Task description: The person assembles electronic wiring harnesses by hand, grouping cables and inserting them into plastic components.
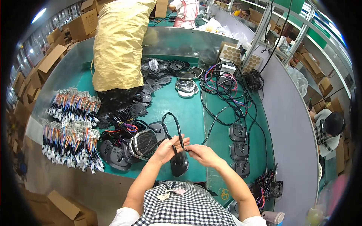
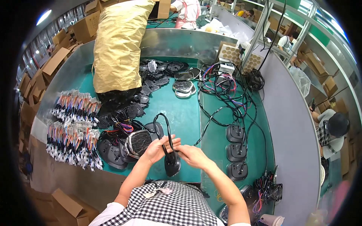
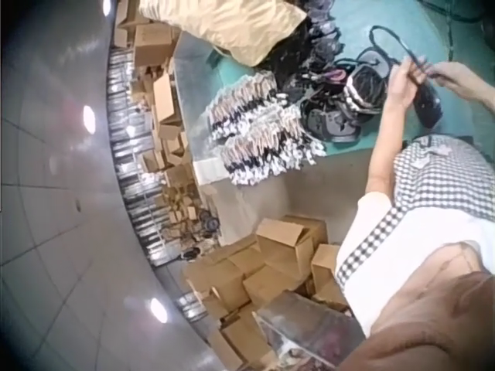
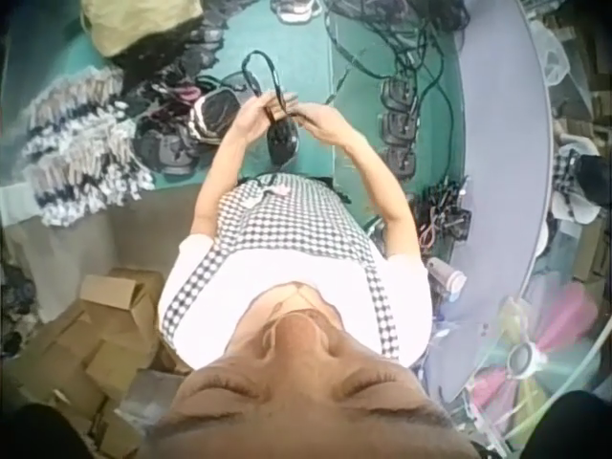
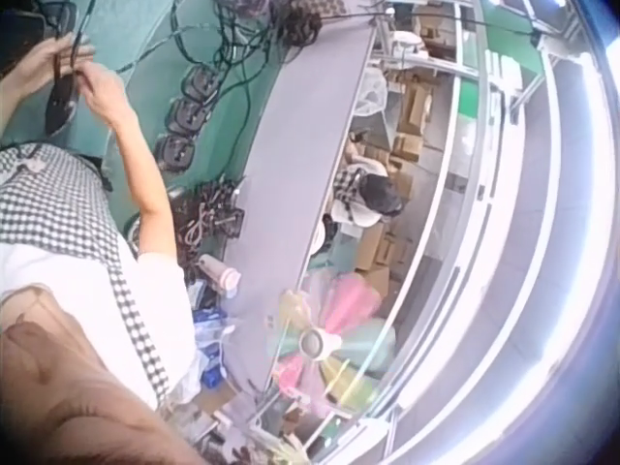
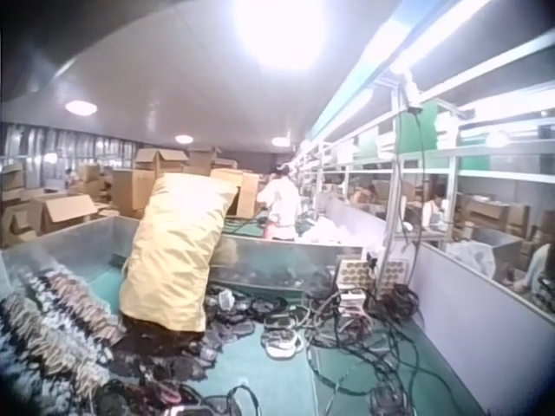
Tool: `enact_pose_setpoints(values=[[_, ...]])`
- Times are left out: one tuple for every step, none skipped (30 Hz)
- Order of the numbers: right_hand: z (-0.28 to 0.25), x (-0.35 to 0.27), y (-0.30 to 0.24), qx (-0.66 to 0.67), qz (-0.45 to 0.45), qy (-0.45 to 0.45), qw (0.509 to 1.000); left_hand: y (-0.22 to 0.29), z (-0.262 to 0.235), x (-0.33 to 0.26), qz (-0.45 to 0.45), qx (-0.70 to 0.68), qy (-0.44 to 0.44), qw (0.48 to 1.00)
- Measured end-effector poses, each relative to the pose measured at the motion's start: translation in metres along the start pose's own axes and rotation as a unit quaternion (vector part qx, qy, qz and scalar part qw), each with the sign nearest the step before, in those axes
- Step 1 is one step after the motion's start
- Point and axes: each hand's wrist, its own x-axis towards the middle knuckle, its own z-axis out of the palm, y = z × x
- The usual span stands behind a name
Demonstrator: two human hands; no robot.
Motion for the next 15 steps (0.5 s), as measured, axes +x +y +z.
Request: enact_pose_setpoints(values=[[0.007,0.002,0.001,0.002,0.001,0.0,1.0,-0.002,0.001,0.002,0.007,0.008,-0.004,1.0],[0.015,0.003,0.005,0.02,0.02,0.006,1.0,-0.003,0.002,0.003,0.008,0.009,-0.003,1.0],[0.021,0.005,0.009,0.038,0.037,0.011,0.999,-0.004,0.003,0.006,0.008,0.009,-0.004,1.0],[0.028,0.005,0.012,0.024,0.006,0.035,0.999,-0.005,0.003,0.01,0.021,0.015,-0.021,0.999],[0.03,0.006,0.015,0.024,0.006,0.035,0.999,-0.006,0.003,0.013,0.034,0.022,-0.039,0.998],[0.03,0.007,0.017,0.055,0.048,0.004,0.997,-0.006,0.009,0.012,0.043,0.025,-0.021,0.999],[0.03,0.008,0.02,0.085,0.089,-0.028,0.992,-0.007,0.006,0.014,0.045,0.025,-0.022,0.998],[0.036,0.01,0.028,0.093,0.065,-0.003,0.994,-0.009,0.0,0.018,0.045,0.008,-0.038,0.998],[0.04,0.011,0.034,0.091,0.065,-0.003,0.994,-0.008,0.002,0.02,0.042,-0.011,-0.055,0.998],[0.043,0.012,0.039,0.109,0.088,-0.011,0.99,-0.012,0.014,0.021,0.072,-0.025,0.021,0.997],[0.046,0.011,0.042,0.127,0.11,-0.02,0.986,-0.014,0.015,0.023,0.075,-0.025,0.019,0.997],[0.052,0.01,0.044,0.149,0.13,-0.012,0.98,-0.015,0.015,0.022,0.093,-0.007,0.039,0.995],[0.057,0.005,0.049,0.135,0.135,-0.022,0.981,-0.017,0.013,0.022,0.115,0.01,0.06,0.992],[0.059,-0.001,0.056,0.036,0.119,-0.029,0.992,-0.019,0.007,0.025,0.116,0.015,0.087,0.989],[0.058,-0.012,0.066,-0.063,0.105,-0.032,0.992,-0.017,0.009,0.026,0.121,0.024,0.105,0.987]])
